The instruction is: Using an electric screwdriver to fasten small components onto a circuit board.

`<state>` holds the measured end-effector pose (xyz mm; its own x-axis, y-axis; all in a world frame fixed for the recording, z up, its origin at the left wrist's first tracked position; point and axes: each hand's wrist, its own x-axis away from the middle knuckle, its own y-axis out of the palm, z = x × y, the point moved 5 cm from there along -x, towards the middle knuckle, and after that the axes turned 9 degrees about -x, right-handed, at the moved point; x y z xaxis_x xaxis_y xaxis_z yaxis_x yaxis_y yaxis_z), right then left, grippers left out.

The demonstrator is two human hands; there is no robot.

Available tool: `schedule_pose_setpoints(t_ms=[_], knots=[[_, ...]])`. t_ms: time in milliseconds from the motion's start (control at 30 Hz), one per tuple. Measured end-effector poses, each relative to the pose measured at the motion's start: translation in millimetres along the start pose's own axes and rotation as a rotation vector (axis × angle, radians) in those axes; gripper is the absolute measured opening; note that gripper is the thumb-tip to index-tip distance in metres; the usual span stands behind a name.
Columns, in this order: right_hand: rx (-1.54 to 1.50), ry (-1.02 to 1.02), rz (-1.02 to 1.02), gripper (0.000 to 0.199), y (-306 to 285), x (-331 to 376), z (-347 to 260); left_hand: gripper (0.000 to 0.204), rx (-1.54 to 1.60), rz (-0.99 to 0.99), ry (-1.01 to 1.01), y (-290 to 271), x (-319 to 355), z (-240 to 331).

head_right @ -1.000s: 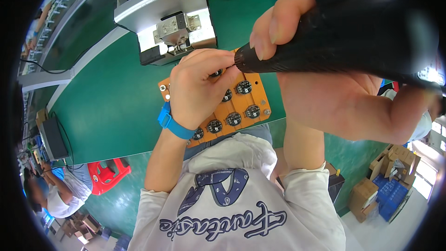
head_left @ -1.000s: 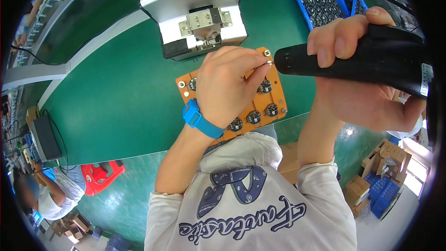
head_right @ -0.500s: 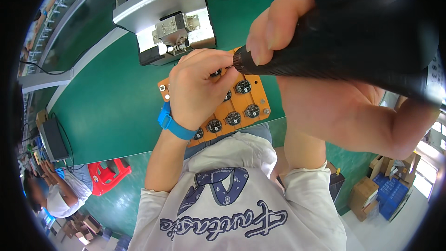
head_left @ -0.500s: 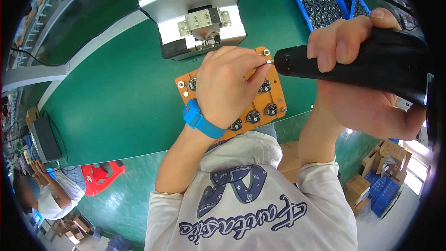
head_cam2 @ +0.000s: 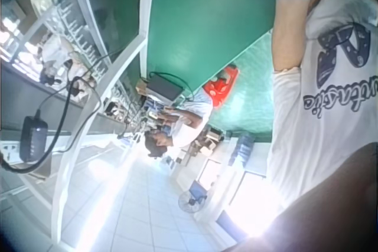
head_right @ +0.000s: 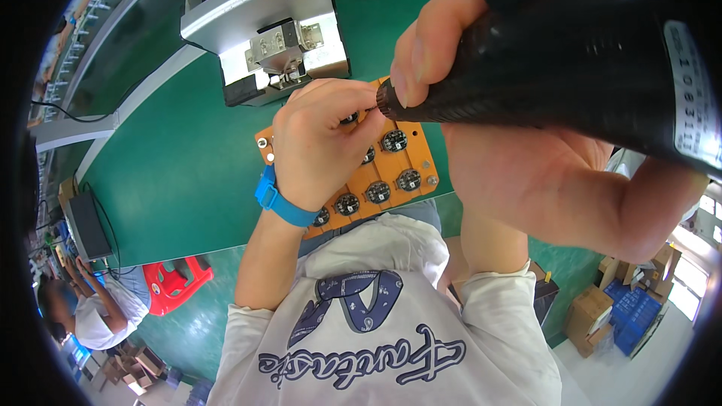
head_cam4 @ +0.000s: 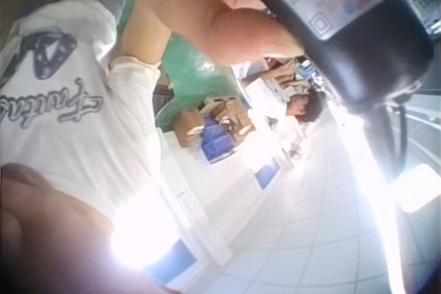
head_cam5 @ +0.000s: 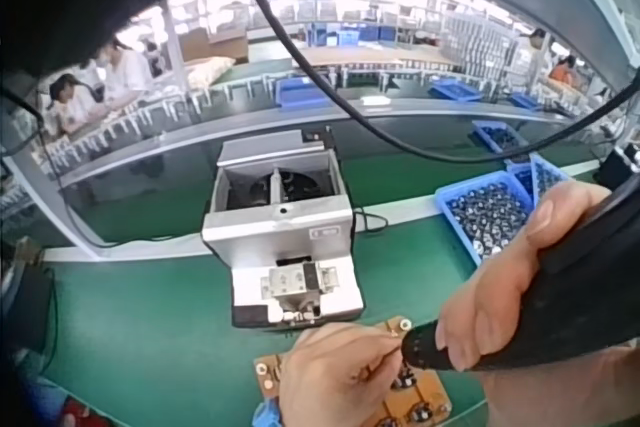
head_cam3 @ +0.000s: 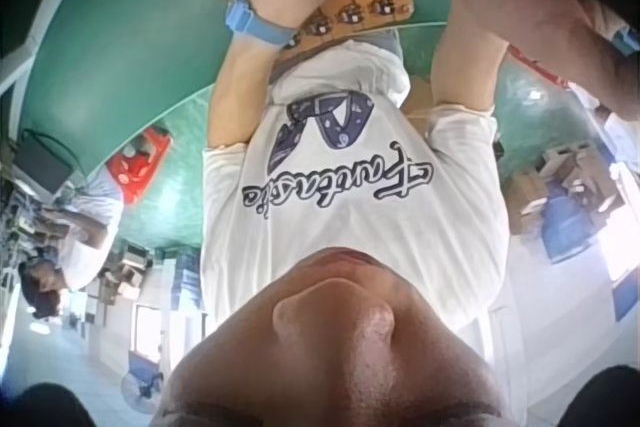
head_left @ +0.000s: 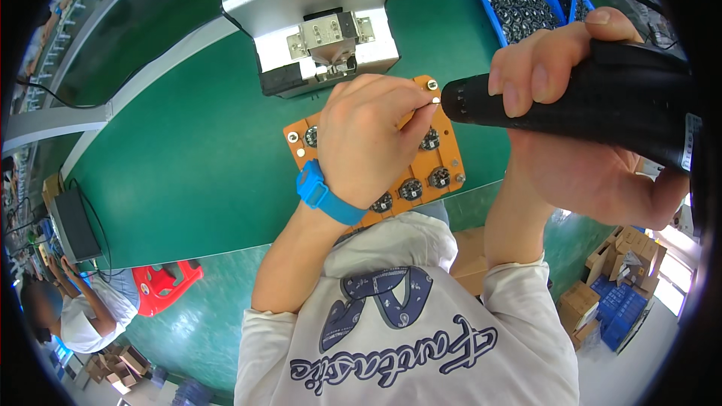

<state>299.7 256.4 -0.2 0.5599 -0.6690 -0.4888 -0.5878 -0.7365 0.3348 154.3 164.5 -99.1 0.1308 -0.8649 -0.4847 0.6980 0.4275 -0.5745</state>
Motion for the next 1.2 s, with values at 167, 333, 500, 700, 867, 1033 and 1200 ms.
schedule_pose_setpoints(t_ms=[167,333,500,700,867,1033,1200], knots=[[0.009,0.014,0.013,0.11,2,-3,3,0.01,-0.001,-0.002,-0.003,0,0,0],[0.001,0.034,0.015,0.11,7,-4,10,0.014,-0.012,0.0,0.001,-4,2,-1],[0.011,0.049,0.036,0.111,30,14,1,0.031,-0.058,-0.12,-0.041,-4,4,-5],[-0.082,0.021,0.097,0.113,20,15,20,0.034,-0.098,-0.111,-0.038,-7,8,-6],[0.008,-0.003,0.101,0.108,20,14,24,0.032,-0.104,-0.113,-0.039,-5,9,-8],[0.056,0.056,0.146,0.104,17,14,28,0.031,-0.094,-0.126,-0.062,-4,8,-9],[0.087,0.039,0.15,0.099,16,16,31,0.022,-0.127,-0.131,-0.054,2,5,-6]])
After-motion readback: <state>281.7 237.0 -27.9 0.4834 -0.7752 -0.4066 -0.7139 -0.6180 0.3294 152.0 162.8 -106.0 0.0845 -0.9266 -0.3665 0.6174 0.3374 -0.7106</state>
